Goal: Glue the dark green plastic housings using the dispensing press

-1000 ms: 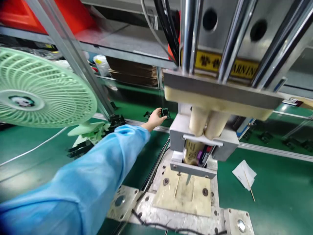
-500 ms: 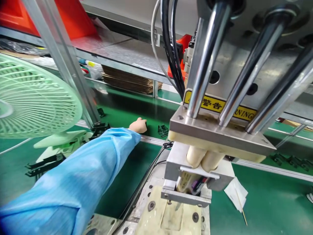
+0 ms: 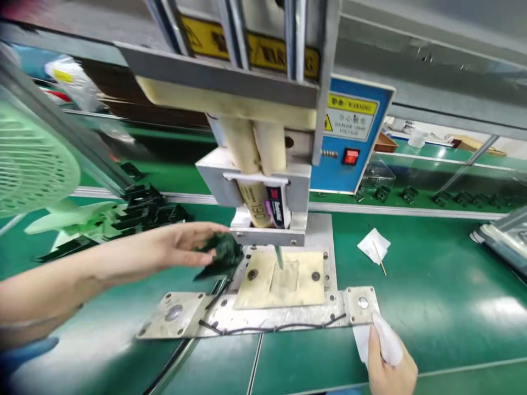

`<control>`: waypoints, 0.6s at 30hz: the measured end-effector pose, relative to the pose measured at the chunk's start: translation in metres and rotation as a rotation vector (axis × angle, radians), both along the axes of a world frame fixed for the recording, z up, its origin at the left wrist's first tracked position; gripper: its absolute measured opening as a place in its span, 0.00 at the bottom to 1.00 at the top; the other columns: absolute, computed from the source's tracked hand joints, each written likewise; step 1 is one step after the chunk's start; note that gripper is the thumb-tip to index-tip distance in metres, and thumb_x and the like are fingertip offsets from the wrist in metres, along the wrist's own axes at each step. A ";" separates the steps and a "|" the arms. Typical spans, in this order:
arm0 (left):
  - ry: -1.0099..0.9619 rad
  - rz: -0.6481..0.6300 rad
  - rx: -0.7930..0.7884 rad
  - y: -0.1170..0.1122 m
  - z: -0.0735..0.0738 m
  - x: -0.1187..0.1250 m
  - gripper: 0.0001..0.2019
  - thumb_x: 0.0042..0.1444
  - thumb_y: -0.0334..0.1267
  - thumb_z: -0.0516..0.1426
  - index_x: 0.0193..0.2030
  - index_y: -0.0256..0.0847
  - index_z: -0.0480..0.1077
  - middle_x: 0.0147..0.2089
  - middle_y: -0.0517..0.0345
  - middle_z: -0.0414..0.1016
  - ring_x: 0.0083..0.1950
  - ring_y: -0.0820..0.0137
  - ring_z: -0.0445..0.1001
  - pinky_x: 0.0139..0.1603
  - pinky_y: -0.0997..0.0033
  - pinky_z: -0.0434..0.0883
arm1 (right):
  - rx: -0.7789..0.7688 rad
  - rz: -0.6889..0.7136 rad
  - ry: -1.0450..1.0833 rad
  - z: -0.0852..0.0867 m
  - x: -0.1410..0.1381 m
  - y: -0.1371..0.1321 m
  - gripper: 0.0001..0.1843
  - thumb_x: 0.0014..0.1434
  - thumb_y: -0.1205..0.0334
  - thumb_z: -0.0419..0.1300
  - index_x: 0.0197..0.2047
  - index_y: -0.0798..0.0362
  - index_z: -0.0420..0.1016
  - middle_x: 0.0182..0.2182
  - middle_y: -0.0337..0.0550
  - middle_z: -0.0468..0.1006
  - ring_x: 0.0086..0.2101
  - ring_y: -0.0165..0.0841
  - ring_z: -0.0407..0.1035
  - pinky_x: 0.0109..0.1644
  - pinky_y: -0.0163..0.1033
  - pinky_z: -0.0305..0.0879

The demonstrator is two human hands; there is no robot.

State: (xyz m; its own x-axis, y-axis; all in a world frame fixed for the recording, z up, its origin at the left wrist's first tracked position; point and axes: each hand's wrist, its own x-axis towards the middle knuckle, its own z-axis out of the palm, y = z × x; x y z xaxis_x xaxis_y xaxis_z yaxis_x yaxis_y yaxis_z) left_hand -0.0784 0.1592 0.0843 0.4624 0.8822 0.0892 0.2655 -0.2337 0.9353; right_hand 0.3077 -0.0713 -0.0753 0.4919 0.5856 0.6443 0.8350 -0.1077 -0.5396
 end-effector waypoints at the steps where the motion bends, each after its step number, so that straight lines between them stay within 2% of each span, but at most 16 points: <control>1: 0.018 -0.093 -0.210 -0.020 0.000 0.008 0.23 0.44 0.41 0.70 0.49 0.41 0.78 0.46 0.44 0.83 0.46 0.56 0.83 0.41 0.59 0.81 | 0.004 0.021 -0.023 0.000 0.002 0.000 0.18 0.63 0.47 0.60 0.33 0.52 0.83 0.28 0.49 0.81 0.28 0.45 0.78 0.29 0.42 0.75; 3: 0.032 -0.197 -0.554 -0.052 -0.003 0.029 0.23 0.45 0.42 0.70 0.49 0.42 0.77 0.49 0.44 0.82 0.50 0.56 0.81 0.50 0.55 0.78 | 0.033 0.061 -0.078 0.003 0.004 0.002 0.19 0.64 0.51 0.60 0.30 0.55 0.81 0.27 0.50 0.81 0.26 0.42 0.78 0.29 0.39 0.75; 4: 0.019 -0.189 -0.651 -0.063 -0.005 0.041 0.23 0.43 0.42 0.71 0.48 0.42 0.77 0.49 0.45 0.82 0.50 0.56 0.81 0.52 0.55 0.77 | 0.051 0.077 -0.101 0.004 0.005 0.004 0.18 0.64 0.52 0.60 0.30 0.56 0.81 0.27 0.50 0.82 0.26 0.42 0.78 0.30 0.38 0.75; 7: -0.046 -0.119 -0.752 -0.076 -0.014 0.072 0.23 0.39 0.43 0.73 0.43 0.40 0.76 0.44 0.47 0.83 0.49 0.57 0.81 0.56 0.56 0.75 | 0.076 0.098 -0.128 0.007 0.003 0.006 0.16 0.65 0.55 0.59 0.33 0.58 0.82 0.29 0.50 0.82 0.28 0.41 0.79 0.32 0.38 0.76; 9: -0.095 -0.100 -0.734 -0.071 -0.019 0.087 0.22 0.39 0.43 0.73 0.41 0.39 0.75 0.42 0.49 0.82 0.48 0.58 0.81 0.58 0.55 0.74 | 0.083 0.106 -0.123 0.006 0.002 0.006 0.16 0.65 0.56 0.60 0.35 0.58 0.82 0.31 0.51 0.83 0.29 0.43 0.79 0.33 0.39 0.77; 11: -0.123 -0.091 -0.648 -0.061 -0.025 0.096 0.22 0.40 0.44 0.73 0.40 0.39 0.74 0.41 0.49 0.81 0.47 0.59 0.81 0.57 0.54 0.74 | 0.097 0.111 -0.112 0.005 0.002 0.007 0.16 0.65 0.56 0.60 0.36 0.59 0.82 0.32 0.52 0.83 0.31 0.44 0.80 0.35 0.40 0.78; 15: -0.116 -0.041 -0.445 -0.044 -0.040 0.107 0.28 0.39 0.45 0.72 0.44 0.41 0.68 0.46 0.49 0.78 0.48 0.62 0.79 0.56 0.54 0.74 | 0.118 0.126 -0.100 0.005 0.002 0.009 0.16 0.64 0.55 0.60 0.35 0.59 0.82 0.31 0.52 0.83 0.29 0.43 0.79 0.35 0.40 0.78; 18: -0.054 -0.030 -0.344 -0.042 -0.050 0.109 0.33 0.36 0.45 0.72 0.49 0.43 0.64 0.50 0.49 0.75 0.46 0.62 0.77 0.53 0.52 0.74 | 0.128 0.130 -0.112 0.007 0.002 0.009 0.16 0.64 0.56 0.60 0.34 0.58 0.82 0.31 0.52 0.83 0.29 0.42 0.79 0.35 0.40 0.78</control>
